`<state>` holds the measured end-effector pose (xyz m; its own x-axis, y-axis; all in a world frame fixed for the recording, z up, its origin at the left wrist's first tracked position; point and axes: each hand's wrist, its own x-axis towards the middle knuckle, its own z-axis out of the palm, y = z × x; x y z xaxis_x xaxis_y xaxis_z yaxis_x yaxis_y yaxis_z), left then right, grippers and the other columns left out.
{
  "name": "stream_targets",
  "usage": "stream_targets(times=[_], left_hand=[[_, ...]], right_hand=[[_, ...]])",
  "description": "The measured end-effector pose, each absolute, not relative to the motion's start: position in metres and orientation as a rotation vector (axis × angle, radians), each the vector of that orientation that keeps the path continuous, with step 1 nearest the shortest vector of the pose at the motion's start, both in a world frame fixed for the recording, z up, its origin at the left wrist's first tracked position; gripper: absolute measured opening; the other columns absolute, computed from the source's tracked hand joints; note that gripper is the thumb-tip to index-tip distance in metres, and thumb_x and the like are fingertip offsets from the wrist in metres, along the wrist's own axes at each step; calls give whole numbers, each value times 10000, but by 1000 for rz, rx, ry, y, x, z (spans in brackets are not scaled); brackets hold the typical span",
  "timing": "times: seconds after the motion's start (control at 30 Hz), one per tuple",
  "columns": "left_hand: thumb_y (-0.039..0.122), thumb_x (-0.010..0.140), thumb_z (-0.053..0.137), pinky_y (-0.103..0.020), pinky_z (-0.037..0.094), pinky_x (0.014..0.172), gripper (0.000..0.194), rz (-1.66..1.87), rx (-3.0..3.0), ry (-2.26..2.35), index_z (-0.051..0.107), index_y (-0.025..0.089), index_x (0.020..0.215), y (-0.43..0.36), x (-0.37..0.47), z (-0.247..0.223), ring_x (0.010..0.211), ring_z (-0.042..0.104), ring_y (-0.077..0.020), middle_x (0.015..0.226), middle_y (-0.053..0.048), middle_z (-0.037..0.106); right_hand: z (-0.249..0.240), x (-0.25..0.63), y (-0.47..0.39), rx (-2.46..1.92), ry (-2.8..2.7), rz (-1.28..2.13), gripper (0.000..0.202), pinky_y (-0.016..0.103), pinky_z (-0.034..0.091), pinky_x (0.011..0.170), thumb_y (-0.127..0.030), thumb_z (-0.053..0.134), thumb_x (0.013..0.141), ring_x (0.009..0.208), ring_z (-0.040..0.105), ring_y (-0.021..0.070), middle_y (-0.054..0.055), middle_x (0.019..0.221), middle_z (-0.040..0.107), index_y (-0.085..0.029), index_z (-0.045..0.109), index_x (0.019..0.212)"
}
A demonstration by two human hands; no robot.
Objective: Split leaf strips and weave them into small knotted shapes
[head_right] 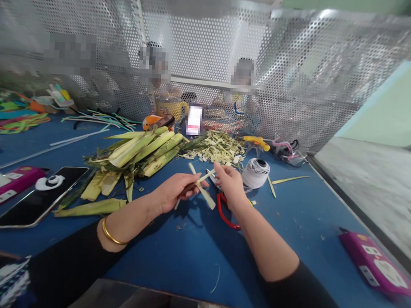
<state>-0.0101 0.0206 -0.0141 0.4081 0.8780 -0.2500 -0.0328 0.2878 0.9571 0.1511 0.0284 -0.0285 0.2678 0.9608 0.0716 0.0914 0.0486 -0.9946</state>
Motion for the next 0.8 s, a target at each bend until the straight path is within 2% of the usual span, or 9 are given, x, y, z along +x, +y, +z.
stream_targets(times=[0.07,0.13,0.27,0.33,0.47,0.57,0.67,0.8], left_hand=[[457,758,619,-207,141,428,364,763,1134,964,724,109,743,19,-9,-14,436,322,-43,534,11,493],[432,741,645,-206,141,423,329,777,1162,969,712,111,714,18,-8,-15,429,315,-42,519,19,481],[414,733,661,-205,195,428,297,863,1179,1037,664,131,644,16,-5,-15,432,337,-49,508,29,475],[427,736,661,-207,232,439,308,917,1196,1084,650,140,626,16,-5,-16,433,351,-55,495,34,468],[414,767,642,-206,280,458,289,944,1215,1145,675,141,677,17,-5,-16,450,385,-62,522,19,509],[391,794,621,-199,285,455,273,927,1223,1162,684,139,709,17,-4,-17,458,394,-64,529,14,515],[392,794,625,-196,271,443,269,922,1216,1152,668,142,703,17,-5,-17,455,399,-64,519,19,509],[506,767,630,-202,239,429,370,876,1169,1046,641,143,694,17,-6,-16,436,390,-59,504,23,511]], right_hand=[[-27,147,26,-1269,-973,1203,332,232,359,430,-467,745,652,453,455,86,-18,592,544,-170,597,675],[-25,144,23,-1213,-857,1295,329,214,344,388,-417,796,610,446,468,84,-18,566,541,-169,581,640],[-24,141,21,-1190,-701,1354,258,200,341,340,-343,788,648,419,460,84,-21,506,525,-161,605,645],[-24,141,22,-1133,-623,1452,171,203,391,363,-276,748,692,419,469,82,-20,518,543,-162,622,675],[-25,143,25,-982,-547,1433,72,217,522,532,-170,670,730,549,588,110,9,626,632,-191,616,687],[-24,142,23,-970,-570,1444,45,195,498,504,-178,685,711,575,593,102,8,682,657,-187,650,738],[-23,139,19,-988,-686,1491,138,165,429,442,-206,738,659,526,540,74,-9,649,636,-165,683,778],[-25,136,15,-970,-825,1421,217,175,392,442,-308,786,612,489,492,66,-23,558,590,-153,679,720]])
